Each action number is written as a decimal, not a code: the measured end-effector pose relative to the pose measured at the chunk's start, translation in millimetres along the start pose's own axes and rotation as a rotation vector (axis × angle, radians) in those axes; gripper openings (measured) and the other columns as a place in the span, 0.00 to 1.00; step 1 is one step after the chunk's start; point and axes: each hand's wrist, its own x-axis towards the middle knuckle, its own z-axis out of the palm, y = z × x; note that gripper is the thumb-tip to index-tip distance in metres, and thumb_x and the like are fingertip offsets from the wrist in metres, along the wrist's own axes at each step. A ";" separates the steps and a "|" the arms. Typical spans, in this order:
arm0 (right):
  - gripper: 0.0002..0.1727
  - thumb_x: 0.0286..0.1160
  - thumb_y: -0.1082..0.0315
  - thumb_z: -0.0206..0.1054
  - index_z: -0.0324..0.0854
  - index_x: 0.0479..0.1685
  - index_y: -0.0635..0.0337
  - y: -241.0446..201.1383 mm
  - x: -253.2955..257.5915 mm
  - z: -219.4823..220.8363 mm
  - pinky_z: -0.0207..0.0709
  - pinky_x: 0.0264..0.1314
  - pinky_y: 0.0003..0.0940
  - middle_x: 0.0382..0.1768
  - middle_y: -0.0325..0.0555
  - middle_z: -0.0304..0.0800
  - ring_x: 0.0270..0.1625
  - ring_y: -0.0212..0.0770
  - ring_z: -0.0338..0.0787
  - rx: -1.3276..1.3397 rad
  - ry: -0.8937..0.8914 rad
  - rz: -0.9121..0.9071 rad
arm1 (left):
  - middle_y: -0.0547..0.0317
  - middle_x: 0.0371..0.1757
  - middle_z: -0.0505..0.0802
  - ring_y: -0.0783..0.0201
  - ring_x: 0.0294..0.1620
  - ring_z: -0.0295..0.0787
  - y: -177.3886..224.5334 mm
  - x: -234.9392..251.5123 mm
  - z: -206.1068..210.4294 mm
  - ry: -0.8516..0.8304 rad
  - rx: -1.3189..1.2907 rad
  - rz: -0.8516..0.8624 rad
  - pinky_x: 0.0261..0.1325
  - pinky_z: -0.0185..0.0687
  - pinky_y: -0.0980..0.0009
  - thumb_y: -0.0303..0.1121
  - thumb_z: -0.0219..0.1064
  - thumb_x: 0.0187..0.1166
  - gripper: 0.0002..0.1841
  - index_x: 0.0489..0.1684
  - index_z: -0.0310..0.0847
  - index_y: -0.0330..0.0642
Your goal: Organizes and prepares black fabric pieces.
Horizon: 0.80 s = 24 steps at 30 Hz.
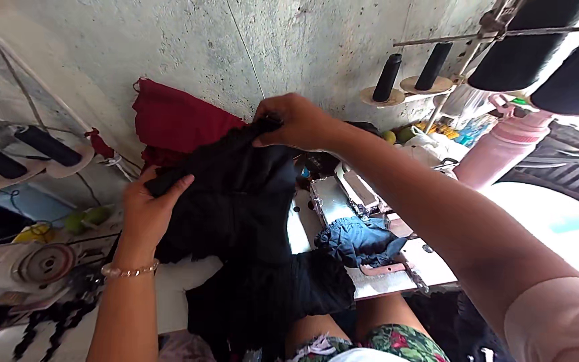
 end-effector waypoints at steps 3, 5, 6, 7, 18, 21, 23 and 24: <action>0.12 0.64 0.75 0.78 0.85 0.45 0.63 -27.6 -39.5 -5.3 0.83 0.45 0.22 0.38 0.40 0.90 0.39 0.25 0.87 0.083 0.038 -0.169 | 0.67 0.48 0.90 0.84 0.50 0.85 3.0 -31.3 -10.4 0.006 0.037 0.317 0.57 0.83 0.81 0.32 0.74 0.75 0.12 0.51 0.84 0.38; 0.10 0.61 0.78 0.74 0.87 0.42 0.61 -39.4 -86.1 6.7 0.85 0.43 0.20 0.38 0.37 0.92 0.39 0.24 0.88 0.089 -0.026 -0.214 | 0.69 0.52 0.90 0.78 0.57 0.85 -7.4 -80.7 -11.2 -0.052 0.079 0.403 0.65 0.80 0.76 0.42 0.69 0.79 0.11 0.52 0.86 0.52; 0.08 0.64 0.76 0.72 0.88 0.42 0.59 -39.0 -113.2 18.1 0.85 0.44 0.19 0.38 0.36 0.92 0.40 0.23 0.89 0.092 -0.088 -0.217 | 0.69 0.53 0.89 0.74 0.61 0.83 -12.7 -111.1 -8.5 -0.107 0.117 0.410 0.71 0.75 0.73 0.50 0.64 0.83 0.13 0.54 0.86 0.58; 0.08 0.67 0.74 0.70 0.89 0.43 0.58 -35.5 -141.5 33.2 0.84 0.46 0.21 0.39 0.37 0.93 0.42 0.25 0.89 0.116 -0.171 -0.201 | 0.68 0.52 0.89 0.71 0.63 0.82 -16.8 -143.9 -2.4 -0.173 0.162 0.389 0.75 0.69 0.69 0.54 0.59 0.84 0.15 0.54 0.86 0.61; 0.12 0.73 0.73 0.73 0.91 0.54 0.60 18.3 -205.1 125.2 0.80 0.50 0.65 0.42 0.57 0.94 0.46 0.57 0.93 0.270 -0.891 0.216 | 0.61 0.49 0.98 0.51 0.62 0.91 -44.2 -325.6 58.9 -0.461 0.191 -0.061 0.76 0.61 0.34 0.34 0.70 0.68 0.12 0.44 0.98 0.54; 0.13 0.73 0.74 0.72 0.91 0.55 0.61 19.8 -154.0 108.1 0.81 0.59 0.59 0.48 0.53 0.95 0.53 0.51 0.92 0.183 -0.657 0.250 | 0.56 0.43 0.97 0.58 0.52 0.93 -49.7 -282.5 52.7 -0.281 0.077 -0.087 0.68 0.77 0.49 0.37 0.70 0.67 0.12 0.42 0.95 0.44; 0.15 0.74 0.70 0.73 0.90 0.59 0.59 29.4 -128.5 111.2 0.82 0.54 0.64 0.52 0.56 0.93 0.51 0.56 0.93 -0.048 -0.280 0.280 | 0.52 0.44 0.96 0.66 0.49 0.94 -49.7 -232.2 52.8 -0.153 0.020 -0.283 0.60 0.87 0.64 0.39 0.73 0.74 0.16 0.47 0.90 0.32; 0.18 0.72 0.70 0.75 0.88 0.62 0.59 37.2 -119.8 119.4 0.83 0.46 0.66 0.56 0.58 0.90 0.49 0.61 0.92 -0.201 -0.099 0.265 | 0.48 0.48 0.95 0.66 0.52 0.93 -54.6 -205.8 54.3 -0.128 -0.008 -0.397 0.61 0.88 0.64 0.39 0.73 0.75 0.21 0.55 0.86 0.28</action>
